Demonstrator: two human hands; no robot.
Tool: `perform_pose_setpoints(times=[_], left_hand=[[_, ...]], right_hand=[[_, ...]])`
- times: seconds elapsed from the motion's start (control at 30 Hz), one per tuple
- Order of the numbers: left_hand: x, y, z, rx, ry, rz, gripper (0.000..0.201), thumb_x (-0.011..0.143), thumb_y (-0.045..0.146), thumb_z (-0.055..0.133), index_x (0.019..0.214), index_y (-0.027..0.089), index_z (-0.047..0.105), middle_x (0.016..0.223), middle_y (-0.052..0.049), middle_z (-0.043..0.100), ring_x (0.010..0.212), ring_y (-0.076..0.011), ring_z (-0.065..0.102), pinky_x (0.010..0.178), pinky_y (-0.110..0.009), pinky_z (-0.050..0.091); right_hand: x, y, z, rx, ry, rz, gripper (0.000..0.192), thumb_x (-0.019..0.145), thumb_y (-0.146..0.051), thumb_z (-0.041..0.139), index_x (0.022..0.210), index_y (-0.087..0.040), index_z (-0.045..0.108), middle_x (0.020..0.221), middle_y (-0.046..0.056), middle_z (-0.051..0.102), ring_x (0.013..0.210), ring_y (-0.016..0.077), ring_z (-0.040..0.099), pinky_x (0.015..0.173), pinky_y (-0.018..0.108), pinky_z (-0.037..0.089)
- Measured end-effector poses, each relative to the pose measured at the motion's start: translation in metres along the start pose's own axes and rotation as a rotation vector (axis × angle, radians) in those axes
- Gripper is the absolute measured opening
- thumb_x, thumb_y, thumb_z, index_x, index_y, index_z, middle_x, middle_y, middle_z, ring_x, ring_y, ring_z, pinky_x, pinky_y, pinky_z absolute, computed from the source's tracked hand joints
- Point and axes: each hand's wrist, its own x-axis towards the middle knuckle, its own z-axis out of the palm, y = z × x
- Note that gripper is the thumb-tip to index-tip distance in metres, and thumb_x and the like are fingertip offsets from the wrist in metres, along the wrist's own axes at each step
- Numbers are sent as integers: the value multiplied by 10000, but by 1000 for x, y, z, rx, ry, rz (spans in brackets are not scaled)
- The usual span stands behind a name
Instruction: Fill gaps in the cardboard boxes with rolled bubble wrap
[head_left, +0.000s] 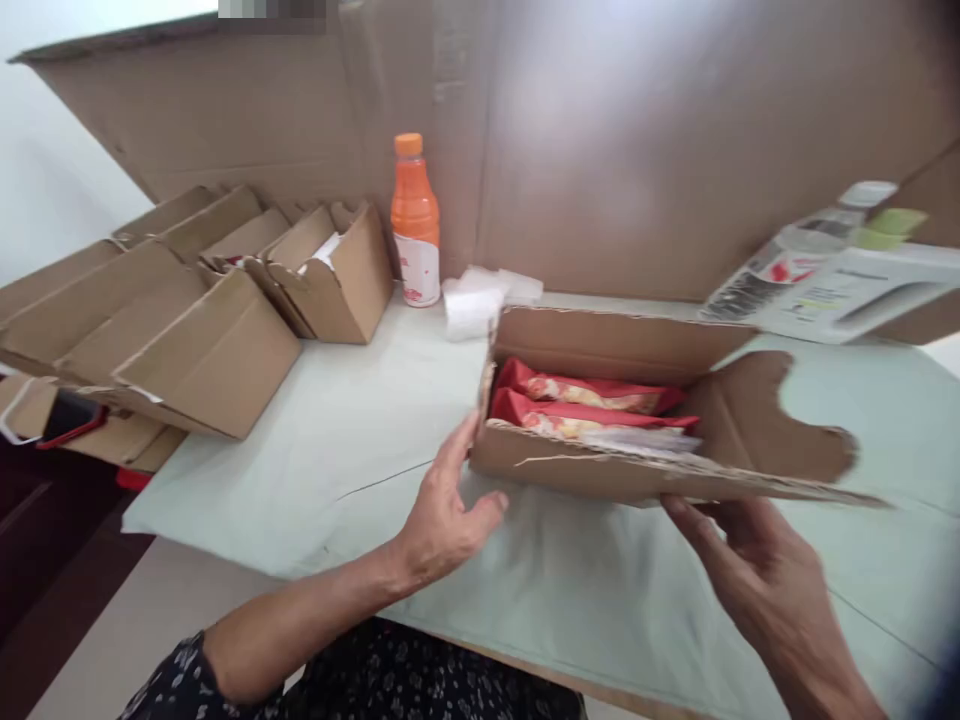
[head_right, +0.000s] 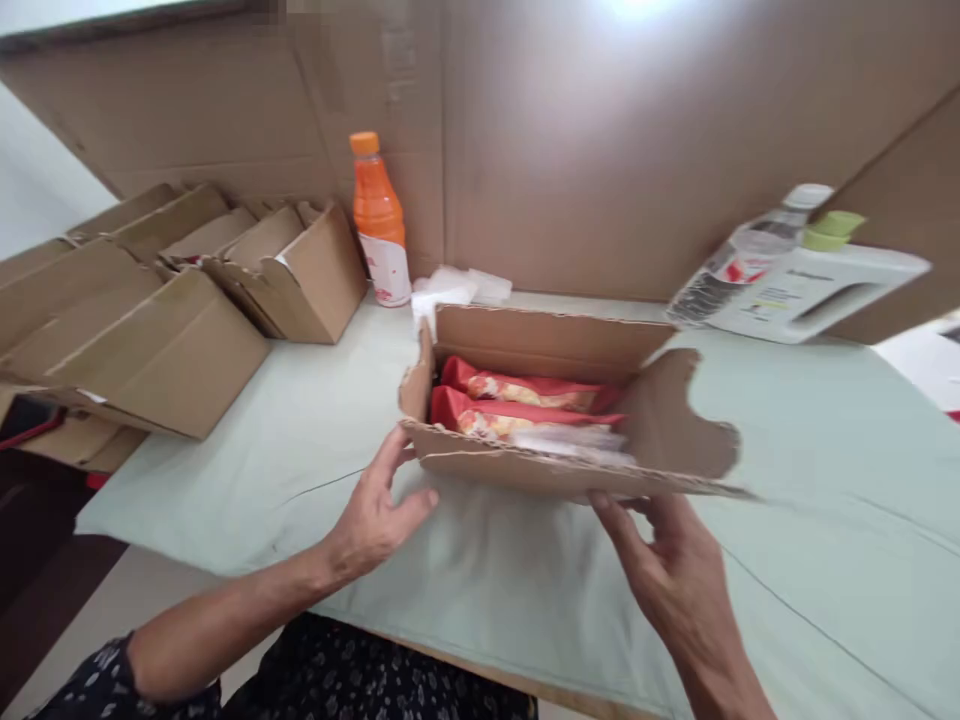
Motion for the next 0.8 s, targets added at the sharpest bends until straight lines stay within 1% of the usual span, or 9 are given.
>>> perform_pose_setpoints(times=[0.07,0.13,0.2,0.27,0.37,0.47,0.53,0.67,0.8], left_hand=[[-23,-13,-28,36,153,-56,698,868,248,600,1519,221,351,1531,-136,481,1367,-291,520,1156,-486,444],[-46,-25,-53,82,306,-107,679,899,273,592,1524,226,332,1498,-138,512,1350,-281,537,1128,-462,475],[-68,-36,-73,129,441,-134,667,928,306,583,1534,240,312,1476,-135,528,1361,-279,529,1113,-449,490],[-82,-44,-89,158,553,-131,682,945,322,576,1553,255,275,1503,-137,495,1407,-285,484,1122,-452,485],[-85,-54,-108,141,684,-119,708,959,311,562,1577,286,219,1598,-136,369,1481,-288,393,1158,-470,451],[-73,-63,-126,132,760,-109,720,961,298,554,1584,303,192,1656,-128,258,1534,-288,299,1192,-489,403],[-62,-70,-136,146,796,-104,731,959,296,553,1586,300,176,1661,-133,242,1548,-290,265,1193,-492,397],[-47,-83,-146,150,811,-100,751,958,290,553,1594,296,155,1662,-140,235,1554,-281,249,1190,-472,405],[-41,-91,-147,98,837,-89,747,944,276,577,1589,288,201,1670,-123,232,1555,-273,248,1204,-450,394]], right_hand=[[18,-29,38,69,-104,-57,305,853,-567,624,936,-274,633,856,65,738,733,287,708,569,412,576],[37,-59,76,143,-235,-126,314,863,-528,616,976,-236,634,902,75,744,751,254,705,542,344,548],[54,-89,113,211,-352,-217,331,899,-484,579,1088,-216,626,1021,88,741,799,229,702,575,322,551],[67,-119,150,240,-423,-318,355,931,-449,536,1188,-214,605,1162,101,711,902,230,693,674,345,574],[79,-163,206,215,-475,-417,432,939,-376,494,1335,-205,528,1259,124,664,1074,262,655,855,427,570],[83,-200,260,191,-508,-465,561,930,-307,461,1461,-144,377,1351,182,595,1229,284,586,981,475,531],[81,-217,291,181,-503,-485,604,939,-277,432,1499,-96,296,1439,226,514,1334,288,507,1060,487,486],[76,-226,329,127,-520,-499,654,948,-251,421,1529,-14,237,1555,293,363,1446,317,381,1176,519,374],[73,-220,340,63,-574,-564,698,920,-228,481,1541,8,270,1597,266,333,1482,316,335,1234,487,312]])
